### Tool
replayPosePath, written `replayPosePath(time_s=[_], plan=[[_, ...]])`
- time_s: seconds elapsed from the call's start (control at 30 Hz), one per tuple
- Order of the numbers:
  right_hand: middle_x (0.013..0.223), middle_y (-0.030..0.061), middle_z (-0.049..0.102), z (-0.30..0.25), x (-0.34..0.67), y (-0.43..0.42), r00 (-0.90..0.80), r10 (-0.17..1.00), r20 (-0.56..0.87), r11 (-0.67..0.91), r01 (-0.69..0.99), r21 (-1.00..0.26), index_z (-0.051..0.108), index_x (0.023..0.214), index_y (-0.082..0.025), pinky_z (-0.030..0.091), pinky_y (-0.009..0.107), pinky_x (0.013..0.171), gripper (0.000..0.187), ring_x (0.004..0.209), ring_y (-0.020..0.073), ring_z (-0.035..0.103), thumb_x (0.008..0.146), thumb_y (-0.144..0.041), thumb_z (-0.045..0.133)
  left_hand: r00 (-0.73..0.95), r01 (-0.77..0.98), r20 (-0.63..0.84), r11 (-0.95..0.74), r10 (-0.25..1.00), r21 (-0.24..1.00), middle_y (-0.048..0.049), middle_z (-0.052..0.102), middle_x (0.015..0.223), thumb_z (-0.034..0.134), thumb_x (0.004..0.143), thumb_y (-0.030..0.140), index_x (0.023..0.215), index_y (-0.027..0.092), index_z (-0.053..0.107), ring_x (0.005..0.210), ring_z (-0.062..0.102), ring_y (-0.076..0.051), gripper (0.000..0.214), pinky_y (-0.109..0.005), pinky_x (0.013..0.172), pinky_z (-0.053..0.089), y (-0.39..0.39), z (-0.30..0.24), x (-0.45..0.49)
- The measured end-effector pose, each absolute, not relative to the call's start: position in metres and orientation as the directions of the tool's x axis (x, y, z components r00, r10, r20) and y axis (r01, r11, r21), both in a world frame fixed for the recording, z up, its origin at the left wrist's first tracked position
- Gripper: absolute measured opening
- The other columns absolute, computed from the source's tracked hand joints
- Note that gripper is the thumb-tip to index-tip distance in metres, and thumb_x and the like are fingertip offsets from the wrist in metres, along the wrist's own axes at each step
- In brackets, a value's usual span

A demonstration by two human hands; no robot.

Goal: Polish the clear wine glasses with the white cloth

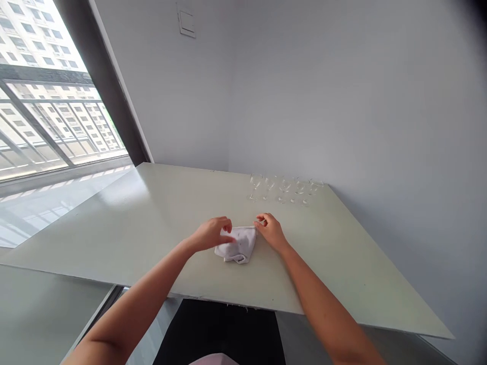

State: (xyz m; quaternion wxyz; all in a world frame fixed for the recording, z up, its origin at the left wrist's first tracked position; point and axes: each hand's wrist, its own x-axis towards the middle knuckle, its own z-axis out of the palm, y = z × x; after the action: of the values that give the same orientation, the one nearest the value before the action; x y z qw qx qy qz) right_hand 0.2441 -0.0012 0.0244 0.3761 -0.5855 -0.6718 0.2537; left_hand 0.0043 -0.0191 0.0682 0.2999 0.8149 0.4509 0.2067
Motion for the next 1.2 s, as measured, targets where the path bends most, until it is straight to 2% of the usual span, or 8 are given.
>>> replayPosePath(time_s=[0.17, 0.3, 0.47, 0.6, 0.73, 0.87, 1.03, 1.2], plan=[[0.067, -0.0004, 0.055, 0.048, 0.241, -0.02, -0.235, 0.964, 0.127, 0.23, 0.485, -0.844, 0.058, 0.076, -0.019, 0.038, 0.023, 0.055, 0.033, 0.059, 0.012, 0.048, 0.079, -0.05, 0.046, 0.655, 0.657, 0.039, -0.594, 0.754, 0.463, -0.0024, 0.057, 0.096, 0.064, 0.066, 0.028, 0.08, 0.024, 0.059, 0.09, 0.052, -0.02, 0.015, -0.03, 0.076, 0.039, -0.048, 0.056, -0.014], [0.083, 0.001, 0.058, 0.052, 0.215, -0.046, -0.418, 0.903, 0.096, 0.352, 0.595, -0.723, 0.059, 0.09, -0.021, 0.039, 0.024, 0.06, 0.033, 0.071, 0.0136, 0.051, 0.075, -0.051, 0.054, 0.628, 0.625, 0.106, -0.58, 0.771, 0.523, -0.0031, 0.058, 0.099, 0.049, 0.076, 0.02, 0.08, 0.022, 0.058, 0.089, 0.052, -0.018, 0.01, -0.028, 0.074, 0.039, -0.049, 0.056, -0.008], [0.084, 0.0027, 0.056, 0.05, 0.196, -0.058, -0.262, 0.933, 0.245, 0.353, 0.787, -0.506, 0.058, 0.08, -0.022, 0.037, 0.025, 0.063, 0.01, 0.082, 0.0165, 0.049, 0.076, -0.023, 0.05, 0.404, 0.624, 0.158, -0.398, 0.901, 0.673, 0.0017, 0.056, 0.074, 0.042, 0.08, 0.029, 0.084, 0.021, 0.051, 0.064, 0.047, -0.012, 0.013, -0.025, 0.059, 0.036, -0.05, 0.101, 0.005], [0.079, 0.0012, 0.057, 0.068, 0.215, -0.054, -0.185, 0.963, 0.196, 0.27, 0.641, -0.719, 0.058, 0.078, -0.021, 0.038, 0.024, 0.058, 0.018, 0.073, 0.015, 0.051, 0.072, -0.015, 0.042, 0.257, 0.374, 0.2, -0.288, 0.945, 0.882, 0.0027, 0.049, 0.067, 0.047, 0.079, 0.038, 0.081, 0.019, 0.046, 0.06, 0.044, -0.01, 0.018, -0.022, 0.055, 0.035, -0.052, 0.13, 0.001], [0.077, 0.0002, 0.061, 0.08, 0.247, -0.05, -0.377, 0.925, -0.041, 0.117, 0.386, -0.915, 0.061, 0.084, -0.02, 0.041, 0.023, 0.055, 0.018, 0.067, 0.0142, 0.055, 0.075, -0.024, 0.046, 0.159, 0.17, 0.071, -0.098, 0.985, 0.981, 0.0028, 0.047, 0.067, 0.047, 0.077, 0.046, 0.089, 0.021, 0.046, 0.054, 0.044, -0.009, 0.028, -0.019, 0.048, 0.033, -0.044, 0.119, -0.021], [0.069, 0.0006, 0.06, 0.057, 0.267, -0.038, -0.376, 0.905, -0.198, -0.069, 0.329, -0.942, 0.062, 0.091, -0.018, 0.041, 0.023, 0.051, 0.023, 0.06, 0.013, 0.054, 0.072, -0.029, 0.056, 0.143, 0.338, -0.126, 0.071, 0.982, 0.938, 0.0007, 0.053, 0.071, 0.043, 0.077, 0.041, 0.096, 0.021, 0.051, 0.058, 0.05, -0.012, 0.028, -0.022, 0.05, 0.039, -0.026, 0.074, -0.047], [0.08, 0.004, 0.062, 0.03, 0.272, -0.031, -0.242, 0.936, -0.257, -0.141, 0.412, -0.9, 0.059, 0.104, -0.018, 0.043, 0.025, 0.049, 0.032, 0.055, 0.0111, 0.051, 0.077, -0.03, 0.048, 0.215, 0.715, 0.076, -0.211, 0.974, 0.667, -0.0027, 0.054, 0.109, 0.045, 0.071, 0.023, 0.09, 0.027, 0.064, 0.094, 0.051, -0.02, 0.027, -0.031, 0.079, 0.042, -0.025, 0.042, -0.064], [0.109, 0.0036, 0.055, 0.045, 0.272, -0.051, -0.281, 0.96, 0.008, 0.206, 0.684, -0.7, 0.064, 0.1, -0.03, 0.047, 0.031, 0.072, 0.027, 0.086, 0.0174, 0.054, 0.074, -0.038, 0.058, 0.52, 0.672, 0.112, -0.486, 0.847, 0.559, -0.0022, 0.055, 0.101, 0.052, 0.074, 0.035, 0.086, 0.027, 0.064, 0.092, 0.05, -0.019, 0.019, -0.031, 0.082, 0.041, -0.048, 0.054, -0.054]])
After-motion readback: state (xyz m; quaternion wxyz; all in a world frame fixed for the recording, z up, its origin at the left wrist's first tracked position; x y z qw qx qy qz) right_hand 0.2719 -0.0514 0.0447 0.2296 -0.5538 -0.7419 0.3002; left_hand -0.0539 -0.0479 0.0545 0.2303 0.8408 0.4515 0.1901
